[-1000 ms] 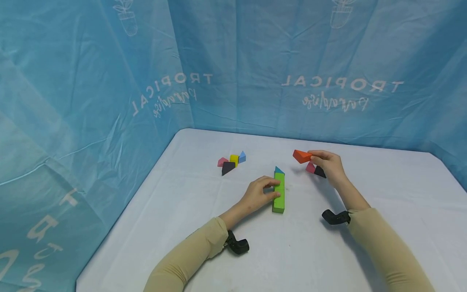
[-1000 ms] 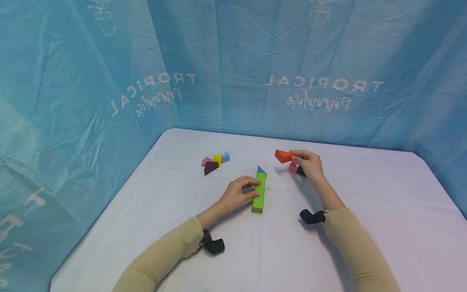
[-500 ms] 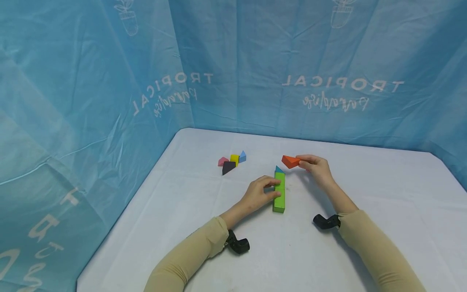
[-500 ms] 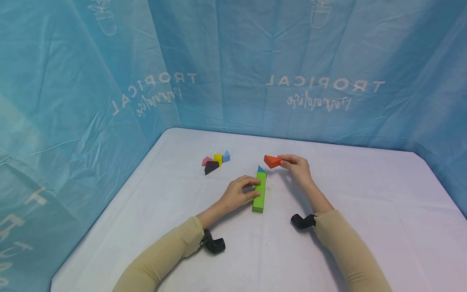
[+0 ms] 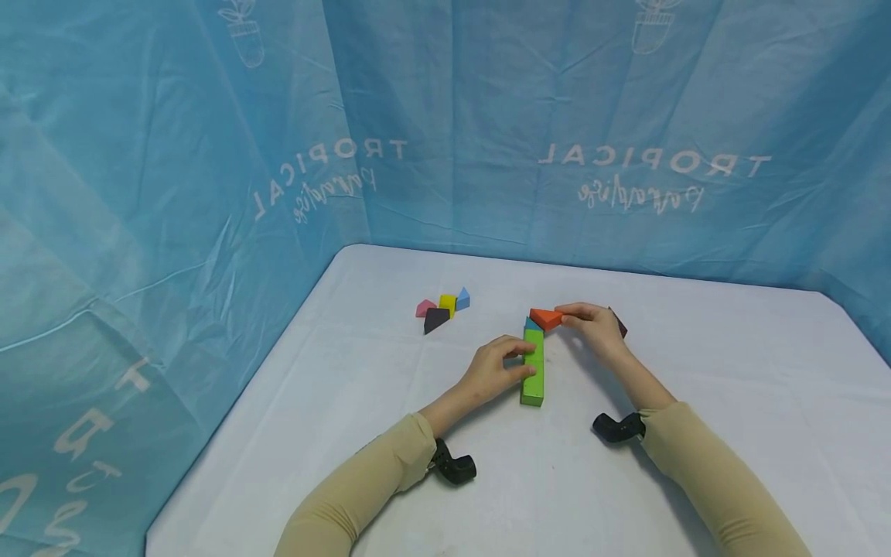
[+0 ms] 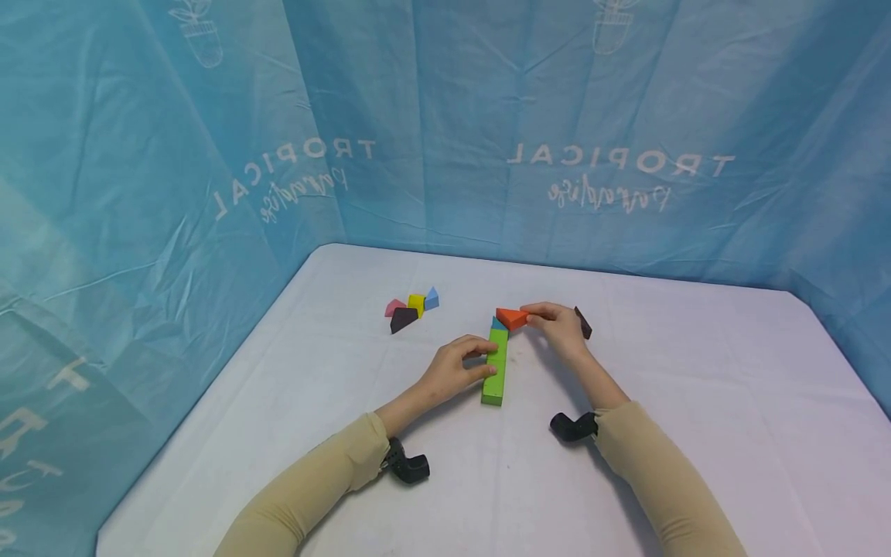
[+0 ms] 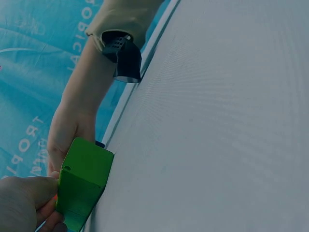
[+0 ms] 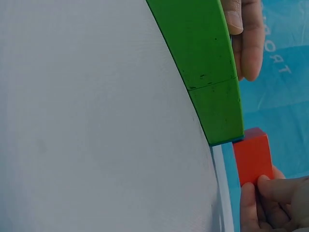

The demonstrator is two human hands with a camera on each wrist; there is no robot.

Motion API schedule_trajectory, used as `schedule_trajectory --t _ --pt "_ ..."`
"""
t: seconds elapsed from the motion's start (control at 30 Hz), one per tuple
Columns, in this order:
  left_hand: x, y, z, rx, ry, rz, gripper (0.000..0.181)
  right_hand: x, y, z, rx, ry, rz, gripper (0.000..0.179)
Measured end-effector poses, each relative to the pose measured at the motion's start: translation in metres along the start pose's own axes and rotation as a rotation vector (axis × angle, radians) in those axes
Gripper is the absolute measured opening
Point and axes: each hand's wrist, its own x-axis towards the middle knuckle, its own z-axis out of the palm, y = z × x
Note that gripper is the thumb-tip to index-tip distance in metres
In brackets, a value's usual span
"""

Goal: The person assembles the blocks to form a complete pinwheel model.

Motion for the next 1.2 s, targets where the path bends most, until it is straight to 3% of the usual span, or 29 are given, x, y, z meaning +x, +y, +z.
schedule_trajectory --t 0.2,0.67,0.77,0.93,1.03,1.2 --pt "0.000 0.000 0.000 -0.010 -0.002 0.005 0.036 0.001 0.006 0.000 -0.046 -0.014 0.015 0.026" --pt "0.001 0.001 0.001 -0.015 -0.006 -0.027 0.036 0.004 0.012 -0.001 0.015 -0.042 0.031 0.025" --pt "0.001 0.000 0.000 -0.015 -0.006 -0.029 0.036 0.004 0.009 -0.001 -0.012 -0.028 0.025 0.026" --pt "0.000 -0.001 0.000 -0.010 -0.009 -0.026 0.036 0.006 -0.008 0.003 -0.053 -0.041 -0.069 0.032" --pt "0.000 -0.001 0.000 -0.009 -0.011 -0.019 0.035 0.012 -0.017 0.008 -0.059 -0.107 -0.122 0.034" --pt "0.000 0.000 0.000 -0.008 -0.010 0.000 0.035 0.026 -0.019 0.020 -0.155 -0.235 -0.225 0.027"
